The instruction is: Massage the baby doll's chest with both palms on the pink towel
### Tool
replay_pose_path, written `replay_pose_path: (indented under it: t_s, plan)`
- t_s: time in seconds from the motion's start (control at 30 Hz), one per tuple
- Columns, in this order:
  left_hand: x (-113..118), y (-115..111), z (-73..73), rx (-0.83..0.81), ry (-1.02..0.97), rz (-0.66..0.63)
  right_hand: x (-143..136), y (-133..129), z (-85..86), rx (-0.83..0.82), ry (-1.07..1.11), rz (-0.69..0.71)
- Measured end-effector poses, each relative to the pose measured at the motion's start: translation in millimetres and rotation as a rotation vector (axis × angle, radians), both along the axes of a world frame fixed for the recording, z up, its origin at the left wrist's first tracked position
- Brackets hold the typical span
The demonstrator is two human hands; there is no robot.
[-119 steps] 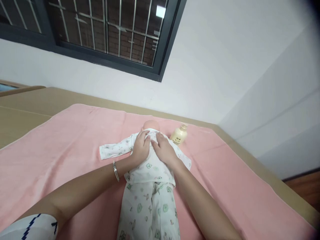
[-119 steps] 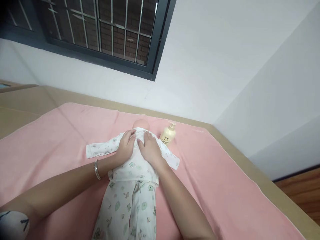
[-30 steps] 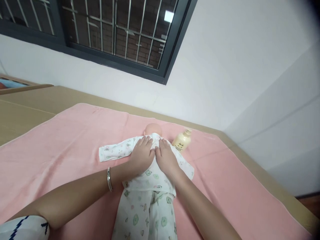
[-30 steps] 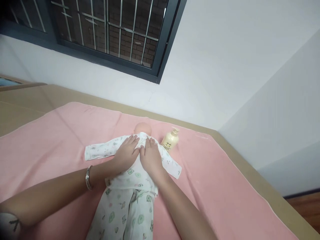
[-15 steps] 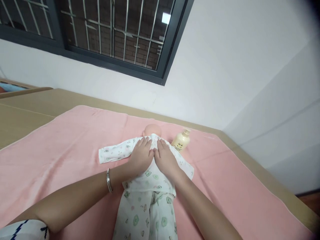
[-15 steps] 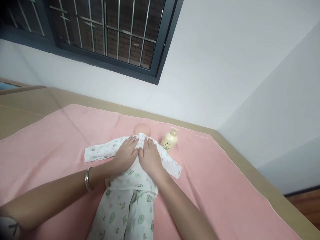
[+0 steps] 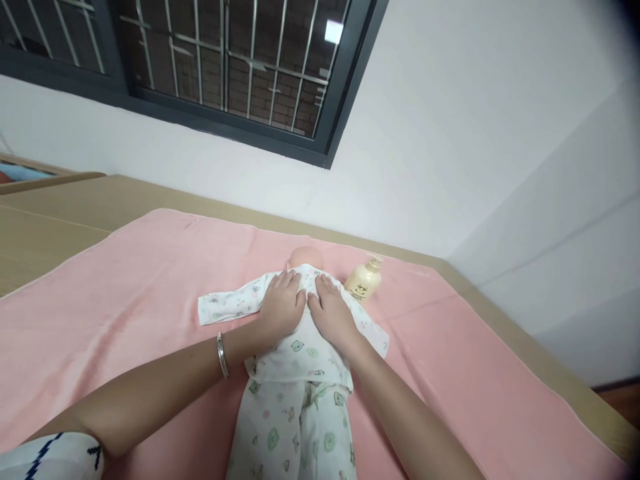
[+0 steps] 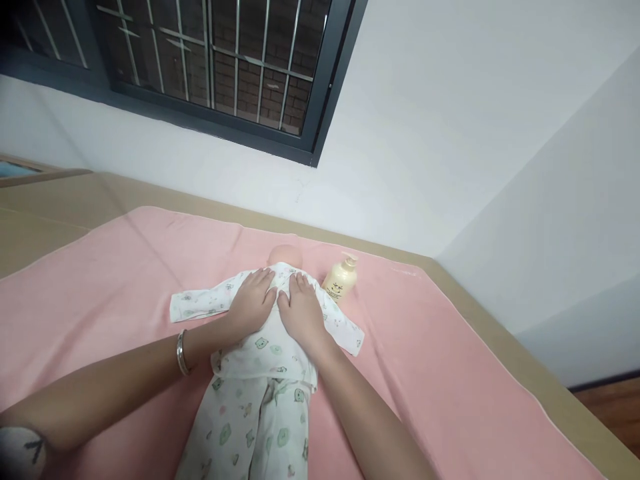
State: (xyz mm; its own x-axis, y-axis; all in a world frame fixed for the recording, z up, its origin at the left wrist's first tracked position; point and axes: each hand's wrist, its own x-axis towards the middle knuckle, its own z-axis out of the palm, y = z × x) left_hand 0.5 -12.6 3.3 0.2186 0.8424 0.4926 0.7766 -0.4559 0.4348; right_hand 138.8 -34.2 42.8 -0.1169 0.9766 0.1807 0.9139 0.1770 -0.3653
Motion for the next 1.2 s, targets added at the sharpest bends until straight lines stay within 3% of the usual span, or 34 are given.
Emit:
replay_pose_path:
  t_s: [0.3,0.53,0.63,0.9,1.1,1.2]
  plan:
    - [2,-13,-1.0,0.035,0.02,-0.02,7,6,-2.2,-0.002,0.052,-0.022]
    - [-8,11,14.8,-0.111,0.011,-0.039,-14,-21,3.3,0.008,-0.096,-0.03]
    - [-9,15,15.3,-0.126,0.029,-0.03,-19,-28,7.0,0.024,-0.129,-0.018]
    - [2,-16,1.3,0.066,0.095,-0.048,8,5,7.2,-0.013,0.019,0.002]
    - [-6,7,14.1,-0.054,0.078,-0.064,-14,-21,5.9,-0.014,-0.088,-0.034]
    - [-6,7,12.6,-0.049,0.071,-0.024,-13,-22,7.2,-0.021,-0.074,-0.013]
